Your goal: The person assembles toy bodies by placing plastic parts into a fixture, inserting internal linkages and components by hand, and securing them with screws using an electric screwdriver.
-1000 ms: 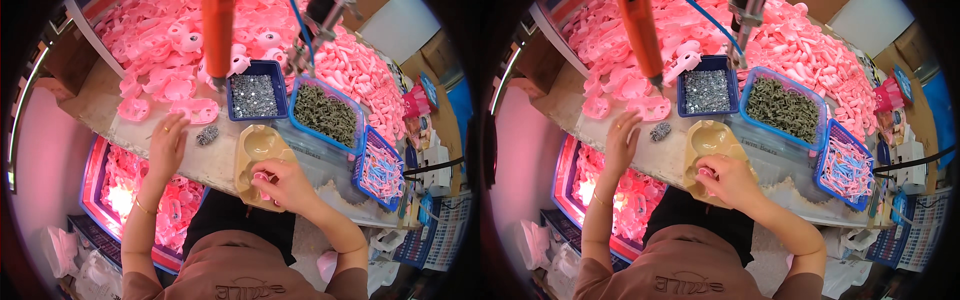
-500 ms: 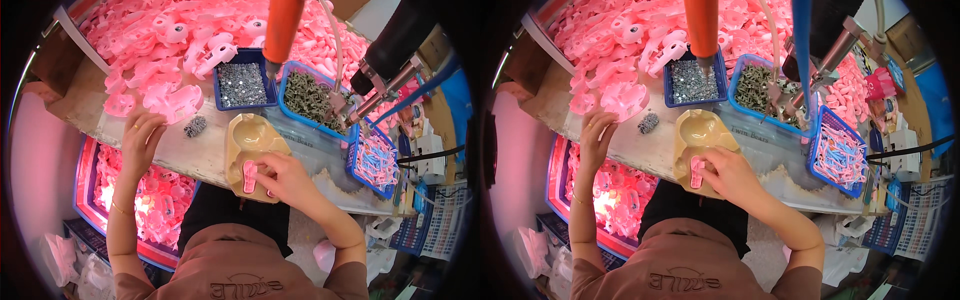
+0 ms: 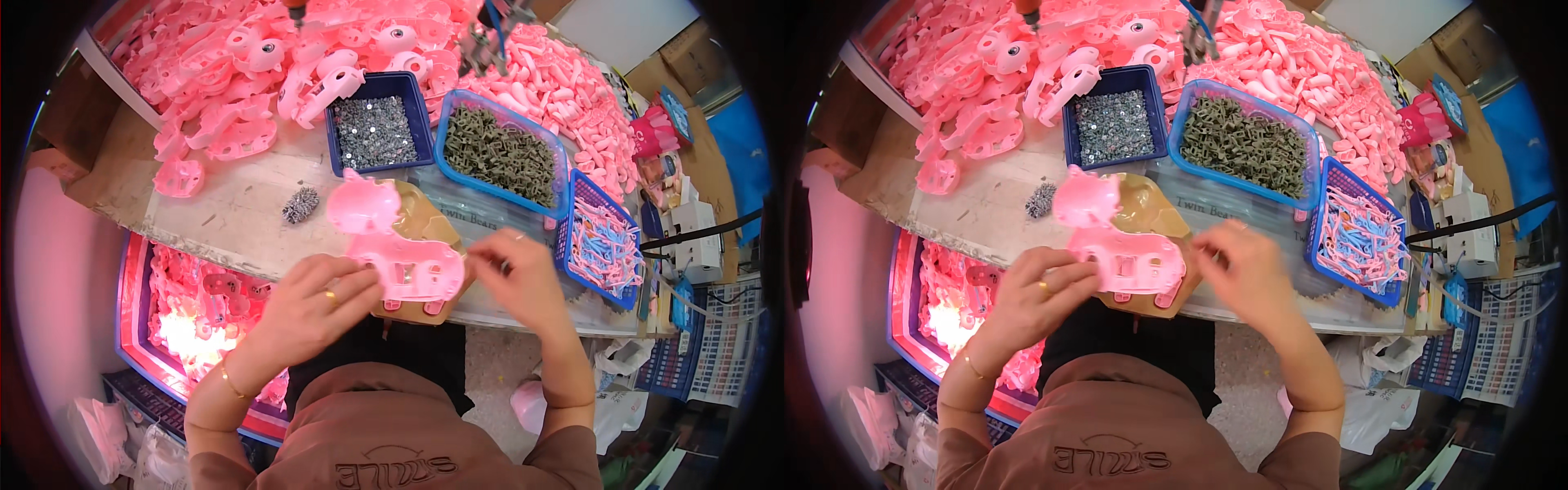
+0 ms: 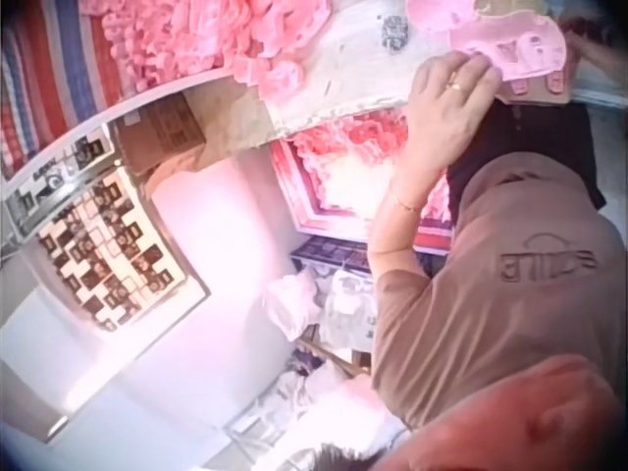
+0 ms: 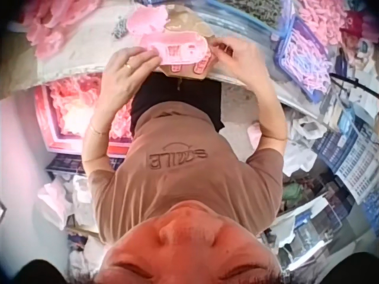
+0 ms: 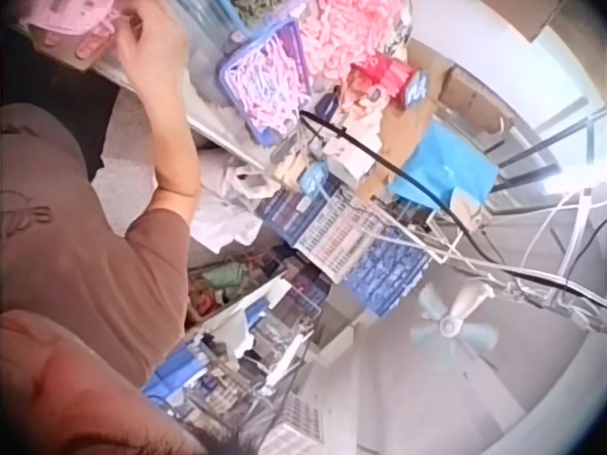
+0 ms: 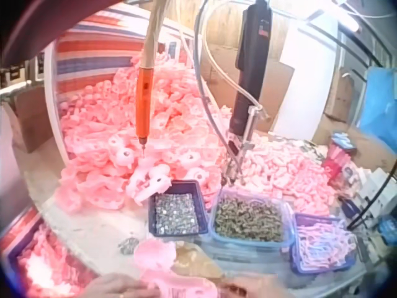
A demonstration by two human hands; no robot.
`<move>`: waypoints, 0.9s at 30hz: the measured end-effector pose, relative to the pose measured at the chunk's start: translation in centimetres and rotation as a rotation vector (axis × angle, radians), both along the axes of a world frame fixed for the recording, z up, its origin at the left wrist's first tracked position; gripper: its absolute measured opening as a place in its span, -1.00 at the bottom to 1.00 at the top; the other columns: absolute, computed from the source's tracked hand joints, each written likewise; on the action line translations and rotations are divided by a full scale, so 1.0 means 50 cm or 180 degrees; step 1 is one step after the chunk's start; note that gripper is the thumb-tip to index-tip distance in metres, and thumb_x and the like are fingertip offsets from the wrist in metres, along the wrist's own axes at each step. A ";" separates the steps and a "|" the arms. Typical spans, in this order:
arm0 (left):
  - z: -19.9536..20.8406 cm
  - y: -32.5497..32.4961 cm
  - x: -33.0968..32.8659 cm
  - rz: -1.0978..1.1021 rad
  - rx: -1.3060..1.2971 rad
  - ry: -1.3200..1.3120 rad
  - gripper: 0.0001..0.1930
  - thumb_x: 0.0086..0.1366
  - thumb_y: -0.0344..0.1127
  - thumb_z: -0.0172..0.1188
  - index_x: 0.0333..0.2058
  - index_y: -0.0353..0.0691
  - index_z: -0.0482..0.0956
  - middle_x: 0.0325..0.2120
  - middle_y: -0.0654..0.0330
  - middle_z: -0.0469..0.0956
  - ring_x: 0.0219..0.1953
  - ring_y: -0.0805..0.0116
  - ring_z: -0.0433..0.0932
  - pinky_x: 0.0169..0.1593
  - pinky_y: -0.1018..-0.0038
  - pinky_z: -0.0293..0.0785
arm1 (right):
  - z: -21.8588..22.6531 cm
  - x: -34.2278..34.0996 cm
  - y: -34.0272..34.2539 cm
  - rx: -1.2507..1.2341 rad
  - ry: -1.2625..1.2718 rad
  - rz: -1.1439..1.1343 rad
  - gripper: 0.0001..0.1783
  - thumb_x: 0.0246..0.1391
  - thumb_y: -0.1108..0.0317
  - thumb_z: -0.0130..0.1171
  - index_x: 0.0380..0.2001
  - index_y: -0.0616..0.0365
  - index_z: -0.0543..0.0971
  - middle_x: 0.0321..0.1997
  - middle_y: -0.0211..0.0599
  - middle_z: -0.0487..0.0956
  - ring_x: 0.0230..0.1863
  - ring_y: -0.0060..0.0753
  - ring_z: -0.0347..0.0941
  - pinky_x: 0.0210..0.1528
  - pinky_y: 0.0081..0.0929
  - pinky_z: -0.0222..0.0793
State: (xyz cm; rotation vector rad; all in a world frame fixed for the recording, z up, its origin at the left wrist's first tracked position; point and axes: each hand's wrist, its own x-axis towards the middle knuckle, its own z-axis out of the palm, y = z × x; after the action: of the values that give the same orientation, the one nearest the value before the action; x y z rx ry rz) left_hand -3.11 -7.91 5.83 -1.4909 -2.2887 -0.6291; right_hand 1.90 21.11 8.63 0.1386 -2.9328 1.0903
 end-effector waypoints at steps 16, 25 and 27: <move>-0.086 0.075 0.004 -0.0053 -0.0332 -0.0281 -0.58 0.04 -0.31 0.31 -0.06 -0.14 0.60 0.00 0.27 0.55 0.04 0.25 0.49 0.02 0.31 0.48 | -0.027 0.011 0.016 0.0090 0.0260 0.0688 -0.55 -0.04 0.21 0.41 -0.08 0.13 0.60 -0.03 -0.24 0.50 0.01 -0.13 0.44 -0.02 -0.24 0.43; -0.066 0.081 -0.007 0.0488 0.0163 -0.1012 -0.26 0.01 -0.20 0.47 0.19 -0.17 0.42 0.25 0.06 0.36 0.28 -0.02 0.31 0.29 0.14 0.29 | -0.061 -0.002 0.022 0.0475 0.0228 0.0946 -0.44 -0.11 0.15 0.47 -0.02 0.11 0.59 0.03 -0.21 0.46 0.08 -0.09 0.39 0.09 -0.20 0.38; -0.073 0.082 -0.013 0.0513 0.0151 -0.1133 -0.23 0.01 -0.15 0.46 0.22 -0.17 0.38 0.26 0.05 0.34 0.30 -0.04 0.27 0.32 0.13 0.25 | -0.061 -0.004 0.022 0.0534 0.0230 0.1008 -0.44 -0.10 0.14 0.46 -0.01 0.10 0.58 0.03 -0.21 0.45 0.09 -0.09 0.38 0.10 -0.20 0.38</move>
State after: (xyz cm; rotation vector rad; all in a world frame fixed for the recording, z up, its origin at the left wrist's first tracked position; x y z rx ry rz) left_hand -3.77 -3.80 2.20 -1.2362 -2.6016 -0.9583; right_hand 1.70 22.20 5.60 0.6489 -3.0001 0.8383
